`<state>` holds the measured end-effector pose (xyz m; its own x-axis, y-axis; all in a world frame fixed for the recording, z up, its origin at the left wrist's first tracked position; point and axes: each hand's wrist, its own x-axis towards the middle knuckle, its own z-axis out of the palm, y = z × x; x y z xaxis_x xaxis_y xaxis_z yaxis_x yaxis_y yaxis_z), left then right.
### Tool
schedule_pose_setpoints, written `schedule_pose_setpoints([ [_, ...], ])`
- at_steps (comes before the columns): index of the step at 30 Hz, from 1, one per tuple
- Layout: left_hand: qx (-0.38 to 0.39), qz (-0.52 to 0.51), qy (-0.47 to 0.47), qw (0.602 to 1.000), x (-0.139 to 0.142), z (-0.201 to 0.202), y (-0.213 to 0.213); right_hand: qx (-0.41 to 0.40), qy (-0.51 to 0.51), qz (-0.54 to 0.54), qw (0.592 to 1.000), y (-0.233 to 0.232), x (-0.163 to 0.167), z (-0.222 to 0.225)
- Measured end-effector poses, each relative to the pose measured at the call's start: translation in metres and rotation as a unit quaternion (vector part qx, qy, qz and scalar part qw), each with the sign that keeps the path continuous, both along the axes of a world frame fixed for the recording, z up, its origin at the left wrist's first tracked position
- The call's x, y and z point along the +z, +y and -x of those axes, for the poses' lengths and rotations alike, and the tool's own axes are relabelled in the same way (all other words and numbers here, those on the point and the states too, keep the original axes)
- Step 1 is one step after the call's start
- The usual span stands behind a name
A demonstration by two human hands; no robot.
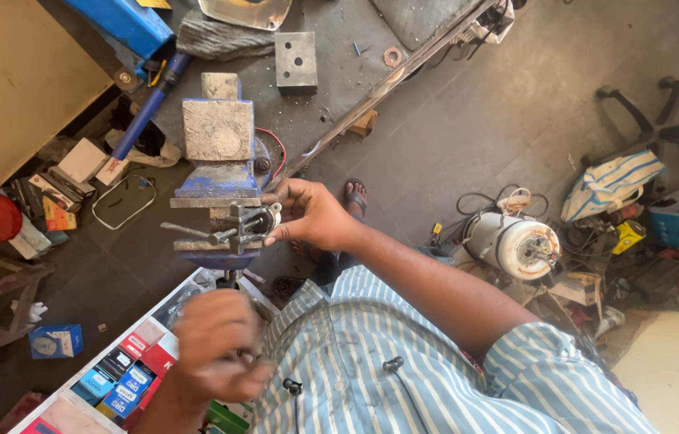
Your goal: The person disassembles a green power tool at a workbench, separating its motor armature from the housing and removing bearings. They use a puller tool, tap components with a hammer, and press parts using a bench press and vise to rework the tool's motor assembly.
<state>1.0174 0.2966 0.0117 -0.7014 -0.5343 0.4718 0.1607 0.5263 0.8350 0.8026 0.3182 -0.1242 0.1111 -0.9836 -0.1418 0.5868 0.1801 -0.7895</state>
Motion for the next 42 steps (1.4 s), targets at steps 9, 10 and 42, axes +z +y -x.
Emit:
schedule_pose_setpoints([
  [9, -0.101, 0.168, -0.258, 0.946, -0.058, 0.095, 0.010, 0.045, 0.041, 0.016, 0.998, -0.016, 0.007, 0.025],
  [10, -0.093, 0.188, -0.279, 0.937, -0.065, 0.104, 0.011, 0.050, 0.038, 0.017, 0.998, -0.018, 0.008, 0.027],
  [42, 0.049, -0.909, 0.177, 0.373, -0.115, 0.084, -0.021, 0.027, 0.075, 0.037, 0.996, -0.016, 0.037, 0.018],
])
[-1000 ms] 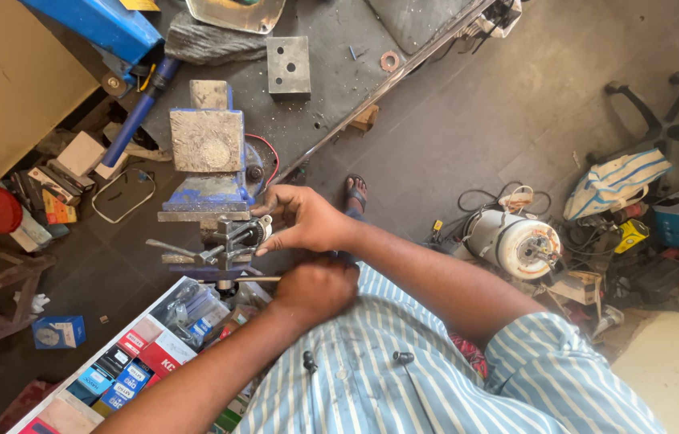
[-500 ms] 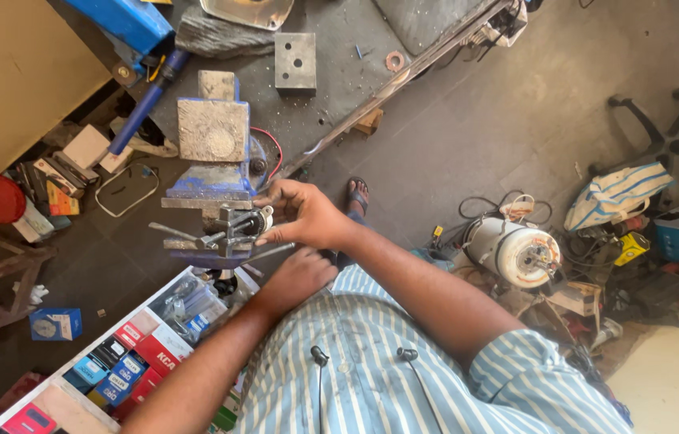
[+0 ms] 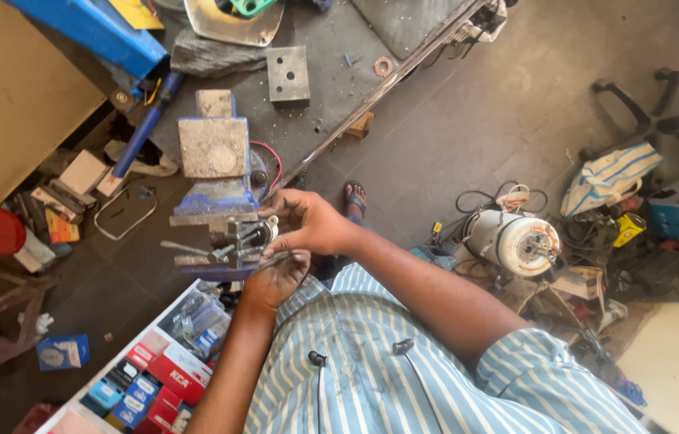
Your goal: The person disassembles a green power tool at a workbench, separating its motor armature from the housing and removing bearings. They use a puller tool, tap components with a hammer, and press parts using a bench press and vise to rework the tool's motor assembly.
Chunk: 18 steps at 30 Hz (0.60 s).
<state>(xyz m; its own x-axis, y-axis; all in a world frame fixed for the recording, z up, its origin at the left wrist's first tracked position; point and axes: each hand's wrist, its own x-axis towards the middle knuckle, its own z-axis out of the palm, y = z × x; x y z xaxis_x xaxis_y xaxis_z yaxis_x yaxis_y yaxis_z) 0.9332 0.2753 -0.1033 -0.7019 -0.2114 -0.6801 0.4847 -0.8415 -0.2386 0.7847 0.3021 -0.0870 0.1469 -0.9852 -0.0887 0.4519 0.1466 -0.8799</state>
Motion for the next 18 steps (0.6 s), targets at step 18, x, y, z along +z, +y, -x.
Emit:
schedule_pose_setpoints([
  [18, -0.147, -0.085, 0.097, 0.981, -0.036, -0.018, -0.052, -0.009, 0.042, -0.065, 0.997, 0.005, -0.027, -0.007],
])
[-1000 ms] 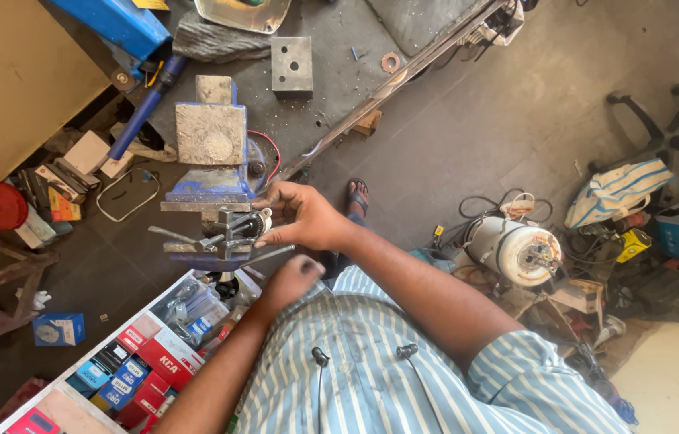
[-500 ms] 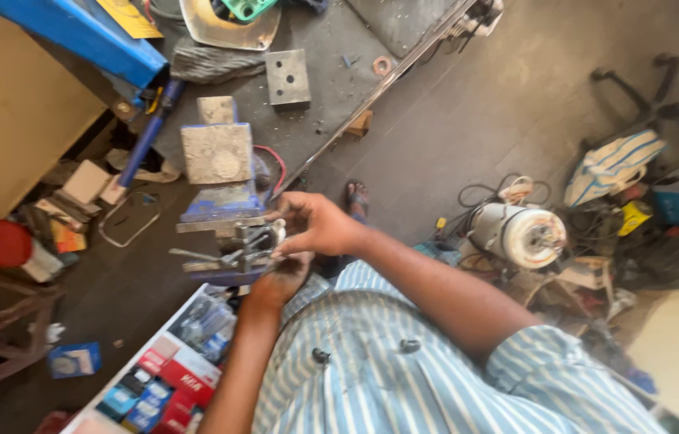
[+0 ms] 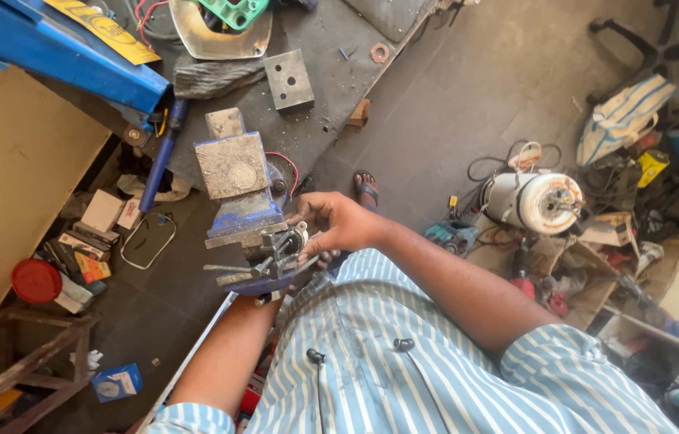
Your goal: The person disassembles a green power tool at a workbench, separating its motor armature from the housing and removing bearings. They use a puller tool, tap components with a hammer, and press parts using a bench press and vise to rework the tool's motor assembly.
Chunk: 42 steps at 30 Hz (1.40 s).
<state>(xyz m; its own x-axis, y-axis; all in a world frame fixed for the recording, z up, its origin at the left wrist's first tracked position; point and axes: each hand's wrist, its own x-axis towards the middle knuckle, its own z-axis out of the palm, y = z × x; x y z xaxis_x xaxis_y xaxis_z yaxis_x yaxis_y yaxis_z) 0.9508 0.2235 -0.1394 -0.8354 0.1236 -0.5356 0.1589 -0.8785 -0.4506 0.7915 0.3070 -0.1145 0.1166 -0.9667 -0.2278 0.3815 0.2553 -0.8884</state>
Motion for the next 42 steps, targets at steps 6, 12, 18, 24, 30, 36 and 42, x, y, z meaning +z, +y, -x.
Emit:
schedule_pose_setpoints([
  [6, 0.008, -0.025, -0.007, 1.000, 0.001, -0.001, -0.003, -0.009, 0.003, 0.037, 0.999, 0.002, 0.002, 0.002],
  [12, 0.002, -0.012, -0.017, 1.000, 0.009, -0.002, -0.002, 0.001, 0.036, 0.021, 0.999, 0.009, 0.015, 0.004],
  [18, 0.075, 0.090, -0.090, 0.989, 0.018, -0.003, 0.000, -0.025, -0.005, 0.089, 0.996, 0.013, 0.016, 0.002],
  [24, 0.102, 0.125, -0.131, 0.978, 0.025, -0.006, 0.002, -0.004, 0.006, 0.092, 0.996, 0.016, 0.013, 0.006],
  [30, 0.164, 0.165, -0.164, 0.959, 0.034, -0.014, 0.003, 0.006, -0.039, 0.069, 0.997, 0.015, 0.022, 0.007],
  [36, 0.207, 0.183, -0.203, 0.939, 0.043, -0.026, 0.002, 0.017, -0.038, 0.088, 0.995, 0.016, 0.030, 0.008],
  [42, 0.238, 0.209, -0.273, 0.908, 0.048, -0.036, 0.002, 0.013, -0.085, 0.081, 0.993, 0.017, 0.030, 0.016],
])
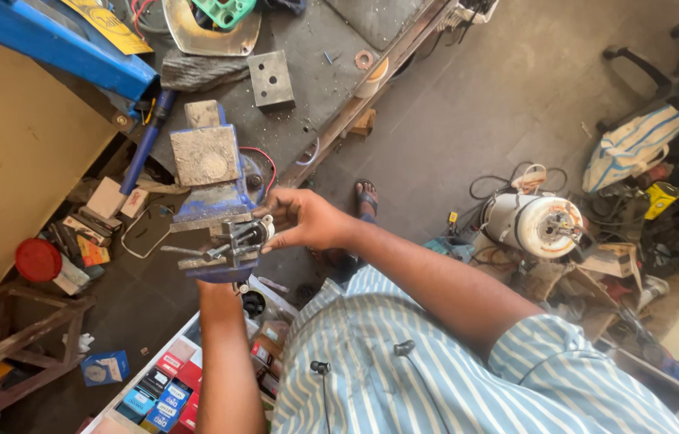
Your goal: The person disassembles a green power tool at a workbench, separating its motor armature from the housing and removing bearings. They use a puller tool, tap components with a hammer, and press parts using a bench press and vise to rework the tool's motor assembly.
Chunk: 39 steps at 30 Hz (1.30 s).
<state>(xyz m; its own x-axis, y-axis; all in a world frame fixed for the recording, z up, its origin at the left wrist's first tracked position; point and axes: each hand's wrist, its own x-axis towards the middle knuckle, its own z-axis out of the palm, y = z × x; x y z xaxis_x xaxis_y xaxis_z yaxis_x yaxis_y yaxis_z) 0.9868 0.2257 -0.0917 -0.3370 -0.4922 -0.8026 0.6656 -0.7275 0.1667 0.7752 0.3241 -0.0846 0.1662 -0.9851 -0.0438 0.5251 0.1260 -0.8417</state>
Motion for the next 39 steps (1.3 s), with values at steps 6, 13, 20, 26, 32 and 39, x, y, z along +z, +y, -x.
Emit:
schedule_pose_setpoints([
  [6, 0.120, 0.048, -0.281, 0.951, 0.015, -0.030, -0.007, 0.005, -0.044, 0.018, 0.999, 0.005, -0.003, 0.009],
  [13, 0.148, 0.178, -0.376, 0.897, 0.027, -0.056, -0.014, 0.016, -0.044, 0.013, 0.999, -0.004, -0.008, 0.017],
  [20, -0.007, 0.239, -0.404, 0.883, 0.045, -0.091, 0.000, 0.031, 0.265, 0.084, 0.960, -0.016, 0.032, 0.031],
  [26, -0.086, 0.502, -0.645, 0.569, 0.083, -0.092, 0.041, 0.029, 0.453, 0.285, 0.844, -0.064, 0.131, 0.033],
  [32, -0.125, 0.571, -0.665, 0.465, 0.118, -0.061, 0.086, 0.307, 0.427, 0.617, 0.585, -0.148, 0.203, -0.046],
  [39, -0.079, 0.500, -0.721, 0.472, 0.136, -0.010, 0.118, 0.391, 0.330, 0.753, 0.415, -0.182, 0.208, -0.078],
])
